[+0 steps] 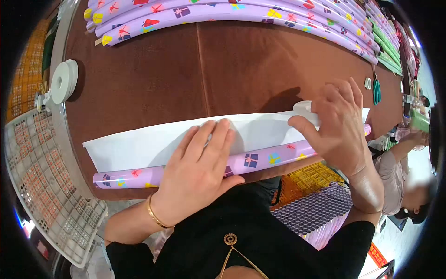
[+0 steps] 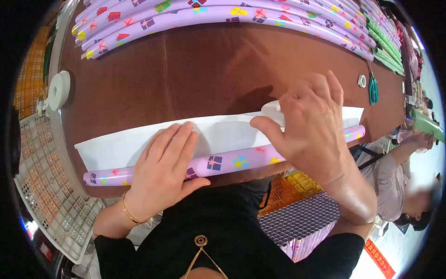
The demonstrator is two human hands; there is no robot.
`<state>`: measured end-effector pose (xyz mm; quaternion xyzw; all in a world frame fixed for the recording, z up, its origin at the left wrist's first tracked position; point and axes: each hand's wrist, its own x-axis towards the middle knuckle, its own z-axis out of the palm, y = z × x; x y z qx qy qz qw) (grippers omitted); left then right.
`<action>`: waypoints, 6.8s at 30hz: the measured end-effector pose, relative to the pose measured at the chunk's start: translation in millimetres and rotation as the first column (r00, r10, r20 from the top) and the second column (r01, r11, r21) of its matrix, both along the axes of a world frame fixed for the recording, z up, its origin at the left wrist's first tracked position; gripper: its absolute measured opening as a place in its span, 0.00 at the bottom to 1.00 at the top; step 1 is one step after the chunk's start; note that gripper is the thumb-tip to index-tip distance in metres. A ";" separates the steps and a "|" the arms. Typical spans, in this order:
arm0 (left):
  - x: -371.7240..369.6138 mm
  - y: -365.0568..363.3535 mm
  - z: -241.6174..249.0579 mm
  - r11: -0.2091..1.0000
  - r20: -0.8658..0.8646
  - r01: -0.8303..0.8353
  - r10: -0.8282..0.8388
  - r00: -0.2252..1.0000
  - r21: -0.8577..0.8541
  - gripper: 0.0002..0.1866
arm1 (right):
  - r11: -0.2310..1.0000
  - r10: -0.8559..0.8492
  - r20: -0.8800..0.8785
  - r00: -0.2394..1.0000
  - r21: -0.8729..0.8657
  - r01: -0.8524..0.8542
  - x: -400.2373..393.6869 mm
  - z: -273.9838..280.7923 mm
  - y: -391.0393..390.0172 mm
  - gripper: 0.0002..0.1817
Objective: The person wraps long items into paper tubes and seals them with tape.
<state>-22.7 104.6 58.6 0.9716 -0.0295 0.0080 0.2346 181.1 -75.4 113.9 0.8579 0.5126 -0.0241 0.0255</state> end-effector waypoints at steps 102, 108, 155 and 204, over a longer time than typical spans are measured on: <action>85.6 -89.6 -1.1 0.999 0.147 -0.015 0.021 0.989 -0.047 0.43 | 0.960 -0.276 0.051 0.960 -0.041 0.278 2.4 -15.5 -31.3 0.22; 82.4 -85.2 -5.7 0.999 0.118 0.039 -0.040 0.992 0.013 0.42 | 0.971 -0.238 -0.067 0.969 -0.042 0.236 10.7 -7.4 -45.9 0.21; 88.9 -80.2 6.8 0.994 0.024 0.077 -0.079 0.997 0.080 0.45 | 0.855 -0.480 0.374 0.794 -0.004 0.519 68.3 -21.5 -112.9 0.19; 96.3 -101.9 12.7 0.988 0.084 0.154 -0.155 0.984 0.015 0.45 | 0.896 -0.439 0.238 0.866 0.042 0.442 91.0 16.1 -154.4 0.19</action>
